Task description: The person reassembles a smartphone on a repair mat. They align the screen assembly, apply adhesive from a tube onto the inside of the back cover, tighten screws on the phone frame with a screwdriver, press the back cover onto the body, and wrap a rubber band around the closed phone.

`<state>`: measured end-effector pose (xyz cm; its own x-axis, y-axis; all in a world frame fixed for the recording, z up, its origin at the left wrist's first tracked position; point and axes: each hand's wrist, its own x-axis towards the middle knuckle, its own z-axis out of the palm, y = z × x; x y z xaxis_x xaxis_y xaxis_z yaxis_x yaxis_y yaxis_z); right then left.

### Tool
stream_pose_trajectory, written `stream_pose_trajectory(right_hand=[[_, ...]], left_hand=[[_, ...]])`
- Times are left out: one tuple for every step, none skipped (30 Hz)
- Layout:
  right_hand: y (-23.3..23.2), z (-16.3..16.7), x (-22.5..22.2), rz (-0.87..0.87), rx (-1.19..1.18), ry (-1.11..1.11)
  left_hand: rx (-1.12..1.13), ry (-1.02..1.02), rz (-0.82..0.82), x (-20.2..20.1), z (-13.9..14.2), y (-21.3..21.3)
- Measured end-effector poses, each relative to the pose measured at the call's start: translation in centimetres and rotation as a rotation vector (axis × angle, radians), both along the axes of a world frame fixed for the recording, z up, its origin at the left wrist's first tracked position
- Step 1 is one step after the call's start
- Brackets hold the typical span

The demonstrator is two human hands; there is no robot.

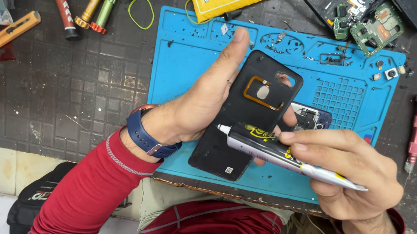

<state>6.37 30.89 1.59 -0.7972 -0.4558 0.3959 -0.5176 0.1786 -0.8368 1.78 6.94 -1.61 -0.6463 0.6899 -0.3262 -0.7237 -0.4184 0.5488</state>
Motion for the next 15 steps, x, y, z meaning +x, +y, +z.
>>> stream_pose_trajectory(right_hand=[[-0.04, -0.02, 0.00, 0.001, 0.005, 0.008], [-0.08, -0.08, -0.07, 0.002, 0.011, 0.017], [-0.13, -0.12, -0.09, 0.010, 0.012, 0.020], [-0.19, -0.17, -0.12, 0.017, 0.014, 0.023], [-0.23, -0.22, -0.15, 0.025, 0.015, 0.026], [-0.25, -0.22, -0.11, 0.007, 0.020, 0.036], [-0.27, -0.22, -0.08, -0.009, 0.024, 0.045], [-0.26, -0.19, -0.02, -0.025, 0.027, 0.055], [-0.24, -0.17, 0.02, -0.059, 0.051, 0.079], [-0.20, -0.12, 0.10, -0.095, 0.076, 0.099], [-0.16, -0.07, 0.18, -0.130, 0.103, 0.118], [-0.14, -0.10, 0.19, -0.102, 0.084, 0.114], [-0.13, -0.13, 0.21, -0.075, 0.064, 0.110], [-0.13, -0.19, 0.23, -0.046, 0.043, 0.107], [-0.15, -0.26, 0.25, -0.082, 0.057, 0.105]], left_hand=[[-0.014, -0.011, -0.012, 0.02, 0.11, 0.04], [-0.027, -0.021, -0.025, -0.02, 0.19, 0.05], [-0.041, -0.031, -0.039, -0.05, 0.25, 0.06], [-0.047, -0.034, -0.044, -0.06, 0.29, 0.08], [-0.053, -0.036, -0.050, -0.09, 0.31, 0.07], [-0.059, -0.039, -0.056, -0.10, 0.32, 0.06], [-0.062, -0.029, -0.067, -0.07, 0.33, 0.05], [-0.065, -0.019, -0.077, -0.06, 0.33, 0.02], [-0.069, -0.009, -0.088, -0.08, 0.33, -0.02], [-0.080, -0.014, -0.086, -0.08, 0.31, -0.03], [-0.089, -0.021, -0.084, -0.05, 0.29, -0.02], [-0.099, -0.025, -0.082, -0.05, 0.25, -0.01], [-0.075, -0.012, -0.082, -0.02, 0.23, 0.01], [-0.053, 0.001, -0.080, 0.08, 0.22, 0.01], [-0.032, 0.014, -0.078, 0.15, 0.23, -0.04]])
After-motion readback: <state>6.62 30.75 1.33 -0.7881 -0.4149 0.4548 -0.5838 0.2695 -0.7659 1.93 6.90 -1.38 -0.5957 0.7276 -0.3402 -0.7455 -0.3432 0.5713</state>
